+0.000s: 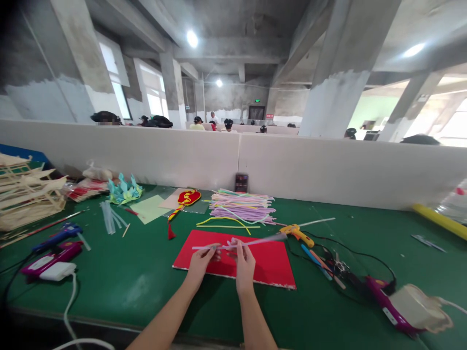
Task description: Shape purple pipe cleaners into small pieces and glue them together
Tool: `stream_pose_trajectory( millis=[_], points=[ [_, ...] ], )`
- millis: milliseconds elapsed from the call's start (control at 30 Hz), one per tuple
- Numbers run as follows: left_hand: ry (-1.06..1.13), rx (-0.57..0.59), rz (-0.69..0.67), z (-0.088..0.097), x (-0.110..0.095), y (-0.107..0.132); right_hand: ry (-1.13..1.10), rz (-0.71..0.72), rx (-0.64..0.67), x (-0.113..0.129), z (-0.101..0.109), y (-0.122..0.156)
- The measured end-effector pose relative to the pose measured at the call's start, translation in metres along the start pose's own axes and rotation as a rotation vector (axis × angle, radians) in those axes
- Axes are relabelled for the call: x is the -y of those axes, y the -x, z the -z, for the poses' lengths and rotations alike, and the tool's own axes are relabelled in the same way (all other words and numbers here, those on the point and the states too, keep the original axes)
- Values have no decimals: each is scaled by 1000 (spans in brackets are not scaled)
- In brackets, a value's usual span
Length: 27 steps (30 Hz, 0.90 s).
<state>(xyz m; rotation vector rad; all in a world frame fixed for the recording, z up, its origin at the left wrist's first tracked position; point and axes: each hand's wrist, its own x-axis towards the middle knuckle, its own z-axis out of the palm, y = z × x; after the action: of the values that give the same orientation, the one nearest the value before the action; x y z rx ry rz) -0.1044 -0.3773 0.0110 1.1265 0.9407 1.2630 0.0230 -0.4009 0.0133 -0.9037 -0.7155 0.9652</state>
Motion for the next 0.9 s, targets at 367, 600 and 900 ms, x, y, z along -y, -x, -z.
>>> stream_pose_trajectory(
  millis=[367, 600, 900],
  points=[
    [86, 99, 42, -5, 0, 3, 255, 7, 34, -5, 4, -1],
    [234, 7, 29, -1, 8, -1, -44, -49, -5, -7, 2, -3],
    [441, 157, 100, -5, 3, 6, -233, -155, 3, 0, 9, -4]
  ],
)
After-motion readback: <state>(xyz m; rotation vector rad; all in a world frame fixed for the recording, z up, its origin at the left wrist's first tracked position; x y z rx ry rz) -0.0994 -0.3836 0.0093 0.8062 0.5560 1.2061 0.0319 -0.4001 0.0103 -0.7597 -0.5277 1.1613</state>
